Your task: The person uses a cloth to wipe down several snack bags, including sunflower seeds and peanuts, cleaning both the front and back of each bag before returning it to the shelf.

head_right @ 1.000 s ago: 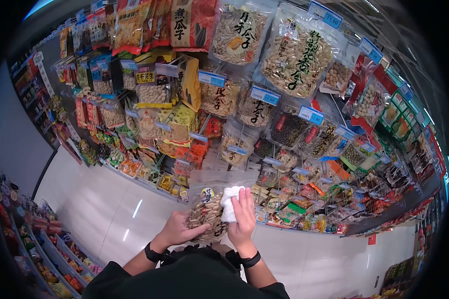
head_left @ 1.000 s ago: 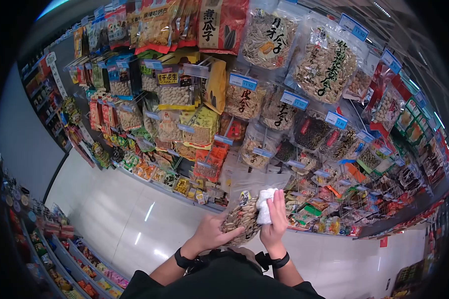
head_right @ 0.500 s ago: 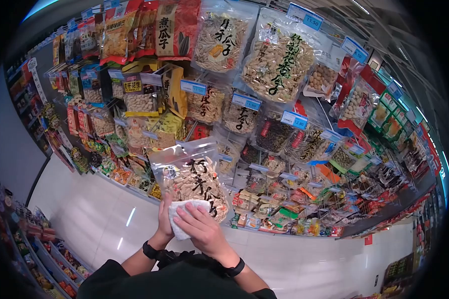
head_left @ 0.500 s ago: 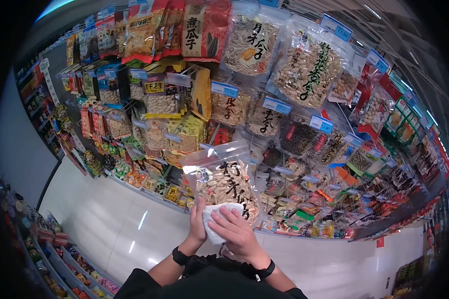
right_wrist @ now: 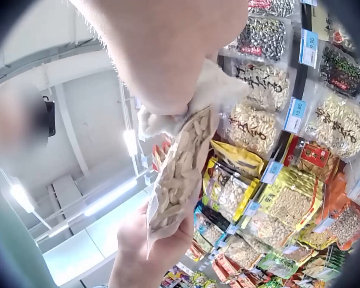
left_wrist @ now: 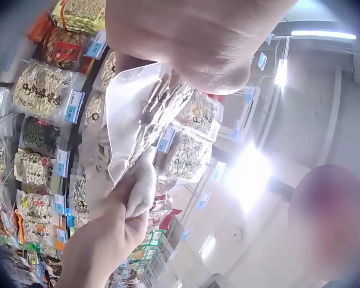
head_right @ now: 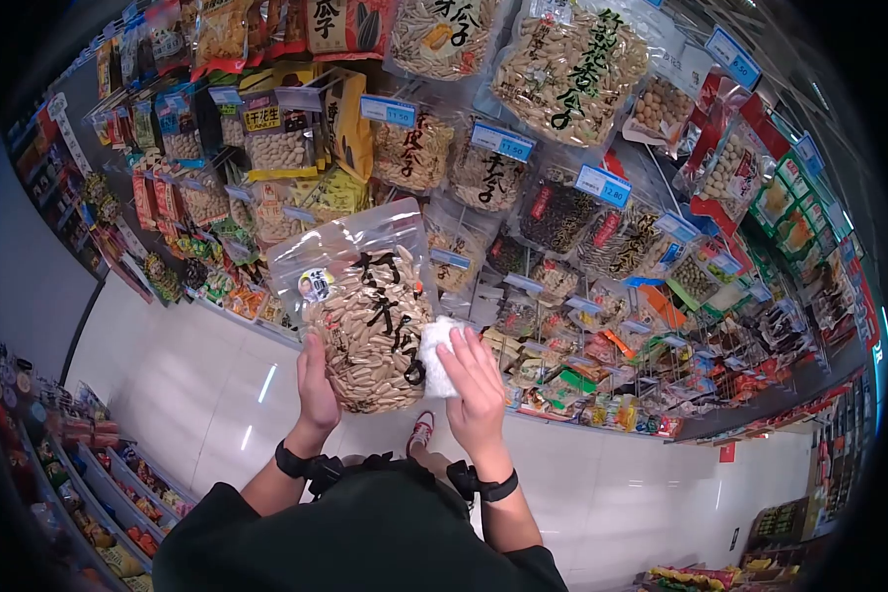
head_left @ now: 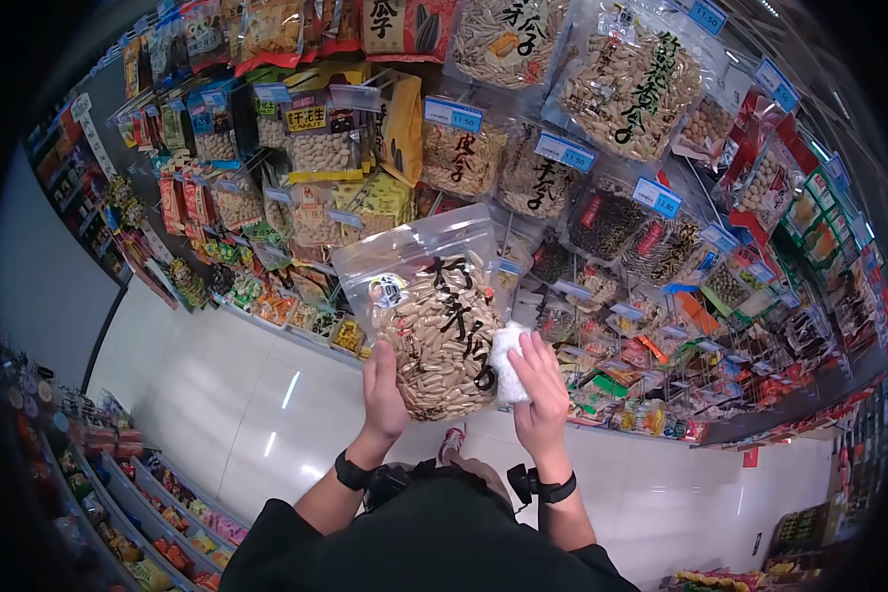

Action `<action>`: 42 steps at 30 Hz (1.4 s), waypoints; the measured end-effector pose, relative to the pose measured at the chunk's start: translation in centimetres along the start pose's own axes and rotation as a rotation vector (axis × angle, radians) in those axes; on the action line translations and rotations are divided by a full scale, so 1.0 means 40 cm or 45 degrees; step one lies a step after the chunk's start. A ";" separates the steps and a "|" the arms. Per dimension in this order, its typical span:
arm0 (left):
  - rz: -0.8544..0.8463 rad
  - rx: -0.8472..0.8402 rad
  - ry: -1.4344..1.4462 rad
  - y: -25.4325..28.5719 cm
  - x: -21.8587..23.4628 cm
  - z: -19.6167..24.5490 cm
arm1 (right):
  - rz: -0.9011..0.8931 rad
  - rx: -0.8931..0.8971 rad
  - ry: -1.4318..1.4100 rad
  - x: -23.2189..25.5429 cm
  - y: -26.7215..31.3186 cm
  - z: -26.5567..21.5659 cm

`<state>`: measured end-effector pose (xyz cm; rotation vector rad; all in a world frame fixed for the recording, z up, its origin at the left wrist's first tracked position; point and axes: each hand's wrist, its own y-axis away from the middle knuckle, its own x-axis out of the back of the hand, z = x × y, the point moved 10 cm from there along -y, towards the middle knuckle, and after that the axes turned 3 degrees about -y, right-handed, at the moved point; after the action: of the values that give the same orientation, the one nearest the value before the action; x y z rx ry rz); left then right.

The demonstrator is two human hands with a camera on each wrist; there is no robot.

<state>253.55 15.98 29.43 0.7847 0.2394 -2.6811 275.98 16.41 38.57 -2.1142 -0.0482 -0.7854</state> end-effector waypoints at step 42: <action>-0.167 -0.351 -0.178 0.030 -0.083 0.059 | 0.024 -0.427 -0.865 -0.060 0.070 -0.037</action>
<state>255.44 15.16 33.14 0.5118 0.6283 -2.7267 274.15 14.12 35.90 -2.6094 -0.2738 -0.0287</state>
